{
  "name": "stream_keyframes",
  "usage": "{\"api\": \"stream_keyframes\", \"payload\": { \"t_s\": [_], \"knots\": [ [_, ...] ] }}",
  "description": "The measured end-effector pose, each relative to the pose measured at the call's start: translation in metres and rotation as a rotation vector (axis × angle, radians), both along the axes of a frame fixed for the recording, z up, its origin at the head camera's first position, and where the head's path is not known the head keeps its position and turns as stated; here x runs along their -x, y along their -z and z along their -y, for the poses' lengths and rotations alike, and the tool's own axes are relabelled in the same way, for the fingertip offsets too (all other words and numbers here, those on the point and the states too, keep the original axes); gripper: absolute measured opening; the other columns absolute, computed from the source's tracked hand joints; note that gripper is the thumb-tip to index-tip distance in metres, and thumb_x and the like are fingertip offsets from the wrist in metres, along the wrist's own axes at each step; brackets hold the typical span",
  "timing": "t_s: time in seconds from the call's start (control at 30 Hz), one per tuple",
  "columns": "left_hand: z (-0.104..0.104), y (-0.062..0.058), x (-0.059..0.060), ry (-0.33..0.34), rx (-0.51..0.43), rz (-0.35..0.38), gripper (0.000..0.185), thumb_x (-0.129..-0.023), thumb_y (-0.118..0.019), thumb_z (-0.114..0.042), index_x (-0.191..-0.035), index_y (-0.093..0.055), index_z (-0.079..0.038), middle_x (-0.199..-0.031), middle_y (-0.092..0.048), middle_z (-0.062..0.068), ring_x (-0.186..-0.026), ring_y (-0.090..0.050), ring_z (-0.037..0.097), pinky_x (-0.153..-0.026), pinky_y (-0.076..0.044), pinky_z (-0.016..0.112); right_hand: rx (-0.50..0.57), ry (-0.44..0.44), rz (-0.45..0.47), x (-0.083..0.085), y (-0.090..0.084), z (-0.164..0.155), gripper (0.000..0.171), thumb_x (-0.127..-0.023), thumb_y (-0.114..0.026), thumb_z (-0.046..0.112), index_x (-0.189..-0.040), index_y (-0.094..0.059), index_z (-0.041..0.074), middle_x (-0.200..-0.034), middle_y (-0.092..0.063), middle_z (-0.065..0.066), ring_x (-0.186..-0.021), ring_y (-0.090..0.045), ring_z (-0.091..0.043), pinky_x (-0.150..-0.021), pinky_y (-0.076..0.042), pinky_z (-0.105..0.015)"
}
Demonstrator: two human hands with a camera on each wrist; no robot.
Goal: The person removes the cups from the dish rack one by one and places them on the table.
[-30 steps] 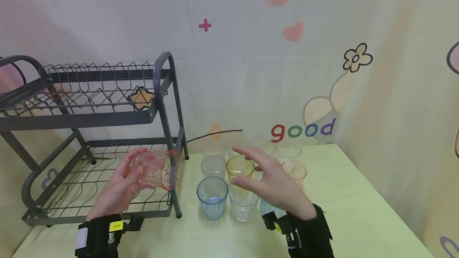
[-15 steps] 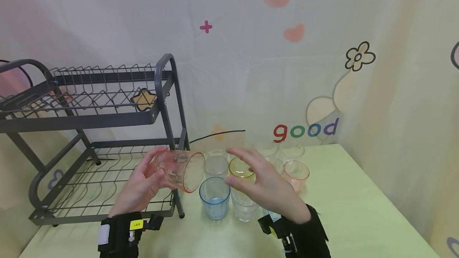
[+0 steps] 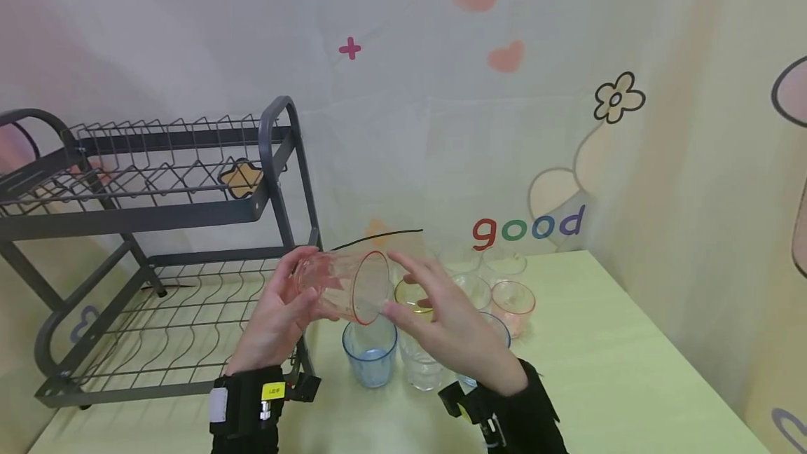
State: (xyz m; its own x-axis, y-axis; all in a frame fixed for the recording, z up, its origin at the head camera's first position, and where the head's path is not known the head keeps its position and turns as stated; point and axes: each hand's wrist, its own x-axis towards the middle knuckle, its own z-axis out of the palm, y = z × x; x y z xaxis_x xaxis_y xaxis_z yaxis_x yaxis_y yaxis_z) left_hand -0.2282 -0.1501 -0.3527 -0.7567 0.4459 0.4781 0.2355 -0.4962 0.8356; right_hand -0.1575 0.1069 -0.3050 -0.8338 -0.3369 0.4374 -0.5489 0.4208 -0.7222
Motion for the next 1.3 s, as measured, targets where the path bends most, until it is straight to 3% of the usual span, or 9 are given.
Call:
{"api": "stream_keyframes", "payload": {
  "t_s": [0.37,0.63,0.8,0.97,1.17,1.3],
  "knots": [
    [-0.019,-0.007,-0.006,0.032,0.030,0.009,0.058,-0.094,-0.056,0.006,-0.141,-0.033,-0.019,-0.146,-0.031,0.016,-0.122,-0.049,0.030,-0.084,-0.056,0.043,0.141,0.054,0.002,0.005,0.003,0.006,0.059,-0.097,-0.062,0.031,-0.150,-0.037,0.026,-0.145,-0.039,-0.004,-0.122,-0.051,-0.027,-0.086,-0.055,-0.041],
    [-0.024,-0.009,-0.010,-0.018,0.086,0.038,0.061,-0.094,-0.061,0.002,-0.142,-0.032,-0.022,-0.147,-0.027,0.021,-0.122,-0.048,0.038,-0.084,-0.056,0.043,0.177,0.067,0.081,0.006,0.003,0.009,0.071,-0.090,-0.072,0.037,-0.149,-0.033,0.033,-0.148,-0.036,0.008,-0.121,-0.054,-0.024,-0.086,-0.055,-0.035],
    [-0.025,-0.008,-0.011,-0.026,0.096,0.047,0.061,-0.094,-0.062,0.001,-0.141,-0.032,-0.022,-0.146,-0.026,0.022,-0.122,-0.050,0.035,-0.084,-0.055,0.043,0.211,0.063,0.105,0.005,0.003,0.011,0.072,-0.088,-0.075,0.033,-0.148,-0.035,0.034,-0.142,-0.041,0.003,-0.118,-0.057,-0.023,-0.082,-0.056,-0.031],
    [-0.027,-0.007,-0.010,-0.018,0.115,0.069,0.058,-0.094,-0.061,0.000,-0.141,-0.032,-0.021,-0.148,-0.027,0.021,-0.123,-0.051,0.034,-0.087,-0.054,0.048,0.242,0.079,0.084,0.004,0.004,0.009,0.070,-0.086,-0.077,0.029,-0.146,-0.041,0.036,-0.135,-0.045,-0.001,-0.112,-0.058,-0.021,-0.078,-0.057,-0.031],
    [-0.032,-0.008,-0.009,-0.035,0.120,0.082,0.056,-0.096,-0.059,-0.002,-0.142,-0.033,-0.020,-0.147,-0.030,0.021,-0.129,-0.041,0.045,-0.089,-0.051,0.053,0.239,0.100,0.033,0.004,0.003,0.005,0.069,-0.085,-0.078,0.028,-0.144,-0.044,0.034,-0.133,-0.046,-0.001,-0.110,-0.058,-0.021,-0.078,-0.057,-0.032],
    [-0.036,-0.010,-0.011,-0.050,0.154,0.088,0.057,-0.096,-0.062,-0.005,-0.143,-0.034,-0.020,-0.147,-0.032,0.019,-0.130,-0.040,0.045,-0.091,-0.050,0.052,0.239,0.115,0.034,0.006,0.003,0.000,0.068,-0.084,-0.079,0.027,-0.143,-0.046,0.034,-0.133,-0.047,-0.001,-0.108,-0.059,-0.021,-0.076,-0.058,-0.031]
  ]
}}
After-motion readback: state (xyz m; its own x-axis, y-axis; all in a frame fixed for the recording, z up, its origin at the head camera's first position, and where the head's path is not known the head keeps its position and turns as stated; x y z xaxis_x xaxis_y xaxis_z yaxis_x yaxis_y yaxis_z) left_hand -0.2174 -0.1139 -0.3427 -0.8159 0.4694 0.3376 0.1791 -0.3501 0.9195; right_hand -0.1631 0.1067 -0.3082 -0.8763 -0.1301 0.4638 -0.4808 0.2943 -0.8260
